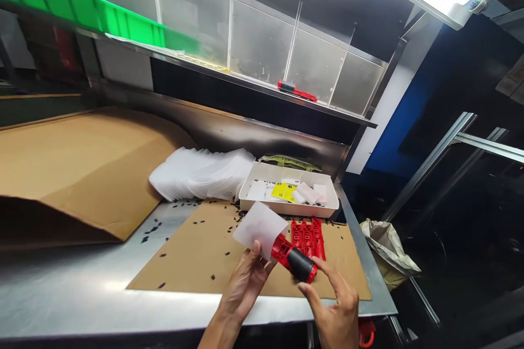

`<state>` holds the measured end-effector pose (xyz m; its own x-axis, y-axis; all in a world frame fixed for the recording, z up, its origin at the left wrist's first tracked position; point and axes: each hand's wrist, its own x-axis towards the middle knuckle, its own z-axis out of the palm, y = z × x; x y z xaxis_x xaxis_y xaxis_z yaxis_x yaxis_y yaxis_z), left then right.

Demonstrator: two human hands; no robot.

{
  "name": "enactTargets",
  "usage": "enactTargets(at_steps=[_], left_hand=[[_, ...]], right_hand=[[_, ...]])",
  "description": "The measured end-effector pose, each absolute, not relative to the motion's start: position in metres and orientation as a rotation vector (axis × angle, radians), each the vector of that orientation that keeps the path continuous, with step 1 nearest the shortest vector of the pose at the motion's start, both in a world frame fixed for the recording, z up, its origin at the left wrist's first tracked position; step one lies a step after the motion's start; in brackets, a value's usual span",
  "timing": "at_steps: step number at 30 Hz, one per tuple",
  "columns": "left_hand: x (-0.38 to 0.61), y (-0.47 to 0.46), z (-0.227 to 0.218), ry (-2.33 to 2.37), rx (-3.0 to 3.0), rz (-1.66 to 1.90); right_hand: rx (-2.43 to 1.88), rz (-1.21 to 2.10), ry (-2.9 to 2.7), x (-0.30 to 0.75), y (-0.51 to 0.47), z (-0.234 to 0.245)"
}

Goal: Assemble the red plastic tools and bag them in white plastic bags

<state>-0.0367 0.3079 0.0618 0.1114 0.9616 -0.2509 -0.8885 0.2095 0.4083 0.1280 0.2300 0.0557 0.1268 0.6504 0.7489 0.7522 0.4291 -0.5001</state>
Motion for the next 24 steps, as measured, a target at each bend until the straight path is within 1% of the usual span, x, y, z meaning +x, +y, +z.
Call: enactTargets(at_steps=[4,10,15,20,24], left_hand=[[-0.028,0.293,0.043,0.413,0.184,1.279],[-0.016,0.271,0.032,0.291,0.232,1.176],[-0.007,0.26,0.024,0.124,0.223,1.074],[-0.001,0.249,0.02,-0.082,0.171,1.037],[-0.004,0.232,0.023,-0.2,0.144,1.023]], right_hand=[[-1.198,-0.294,-1.615,0.122,0.228,0.077],[-1.209,-0.323,-1.688,0.111,0.225,0.086],[-1.281,-0.121,-1.789,0.106,0.228,0.097],[-1.306,0.229,-1.883,0.103,0.23,0.128],[-1.268,0.329,-1.952,0.095,0.235,0.152]])
